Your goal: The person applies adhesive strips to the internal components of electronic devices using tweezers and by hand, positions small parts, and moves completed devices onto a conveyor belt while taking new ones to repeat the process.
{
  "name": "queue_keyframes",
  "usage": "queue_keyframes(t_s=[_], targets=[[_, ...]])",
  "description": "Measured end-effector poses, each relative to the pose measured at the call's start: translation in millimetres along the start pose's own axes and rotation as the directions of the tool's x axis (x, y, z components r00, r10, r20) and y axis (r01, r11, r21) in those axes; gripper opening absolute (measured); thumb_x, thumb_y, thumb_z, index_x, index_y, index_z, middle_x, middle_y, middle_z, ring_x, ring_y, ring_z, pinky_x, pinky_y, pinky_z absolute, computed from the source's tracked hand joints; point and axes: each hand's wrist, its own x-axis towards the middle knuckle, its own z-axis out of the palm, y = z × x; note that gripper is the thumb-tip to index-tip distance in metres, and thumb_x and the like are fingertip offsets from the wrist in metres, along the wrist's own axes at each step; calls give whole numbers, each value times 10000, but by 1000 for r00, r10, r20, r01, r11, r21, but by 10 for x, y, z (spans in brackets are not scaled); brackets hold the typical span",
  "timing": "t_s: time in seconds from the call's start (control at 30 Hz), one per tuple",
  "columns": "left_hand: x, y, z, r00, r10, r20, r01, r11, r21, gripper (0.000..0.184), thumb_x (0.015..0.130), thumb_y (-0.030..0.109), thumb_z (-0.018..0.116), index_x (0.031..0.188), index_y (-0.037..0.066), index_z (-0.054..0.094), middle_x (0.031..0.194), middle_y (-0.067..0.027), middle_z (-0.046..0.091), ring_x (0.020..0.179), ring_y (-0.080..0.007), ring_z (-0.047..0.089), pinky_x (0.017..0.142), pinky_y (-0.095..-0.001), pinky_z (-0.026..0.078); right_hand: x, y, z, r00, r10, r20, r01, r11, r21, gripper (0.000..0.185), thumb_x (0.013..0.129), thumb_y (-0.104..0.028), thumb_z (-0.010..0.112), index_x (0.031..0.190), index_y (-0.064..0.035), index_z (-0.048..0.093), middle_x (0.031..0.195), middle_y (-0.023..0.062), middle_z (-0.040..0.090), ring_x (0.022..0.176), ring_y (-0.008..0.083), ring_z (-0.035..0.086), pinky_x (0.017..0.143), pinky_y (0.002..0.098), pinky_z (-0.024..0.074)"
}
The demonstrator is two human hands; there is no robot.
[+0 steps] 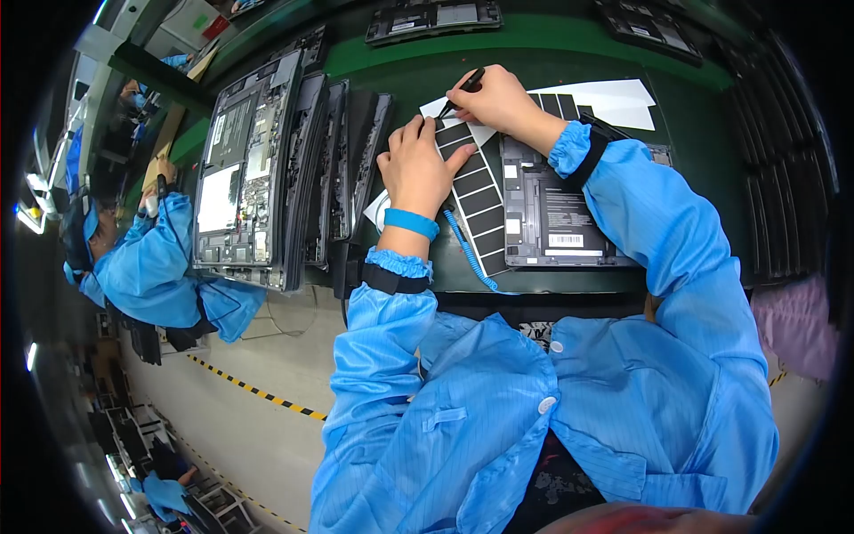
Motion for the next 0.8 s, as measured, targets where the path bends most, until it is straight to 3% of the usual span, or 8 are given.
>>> queue_keyframes(t_s=[0.27,0.47,0.6,0.63,0.7,0.73,0.77,0.8], targets=[[1,-13,6,1000,7,4,-7,1000,5,713,789,571,708,1283,68,604,1393,-100,533,1282,-294,463,951,-495,411,6,-8,-23,982,167,89,-188,909,371,173,903,-92,667,989,57,678,883,153,712,778,201,729,691,261,611],[2,-17,-5,1000,-5,24,5,1000,-16,730,808,595,678,1305,67,599,1401,-124,526,1309,-325,449,1002,-503,395,-127,-85,-191,997,-48,-66,75,867,493,184,904,-105,688,997,53,681,900,150,710,809,212,726,726,288,605],[-13,-19,1,994,28,-104,-39,993,-108,666,804,426,742,1290,8,561,1390,-173,509,1284,-360,455,976,-503,419,-693,-291,-853,995,3,-101,45,882,470,206,898,-123,700,1002,55,684,907,156,711,828,216,728,723,286,603],[-24,4,-31,973,92,-211,-119,985,-123,582,838,319,724,1290,-6,552,1361,-180,529,1243,-373,490,952,-487,443,-846,-278,-1044,995,25,-100,21,901,432,225,903,-143,700,1019,49,687,921,156,711,851,218,727,748,287,600],[-87,167,-298,937,230,-263,-297,920,-254,463,869,205,685,1263,-5,566,1279,-178,585,1162,-370,551,921,-458,465,-1160,-237,-1309,986,117,-115,-58,905,421,248,911,-158,695,1050,47,687,951,157,710,877,221,725,775,283,594],[-161,286,-445,930,299,-212,-359,866,-349,363,896,132,653,1225,-12,597,1187,-200,624,1089,-378,598,933,-402,483,-1258,-122,-1386,985,128,-118,-68,906,418,248,920,-155,683,1063,47,686,973,159,708,893,219,722,779,279,592],[-236,377,-520,945,326,-38,-292,784,-547,321,891,132,653,1186,8,631,1177,-190,633,1075,-375,604,931,-412,486,-1325,-91,-1376,980,172,-103,-110,891,440,252,923,-158,681,1066,50,684,973,160,707,895,218,722,777,276,592],[-313,440,-490,904,427,-7,-362,757,-544,328,883,142,661,1186,19,637,1199,-176,630,1086,-366,602,939,-410,482,-1404,-72,-1360,972,216,-90,-151,873,463,256,925,-160,679,1070,52,683,974,160,707,896,218,721,775,274,592]])
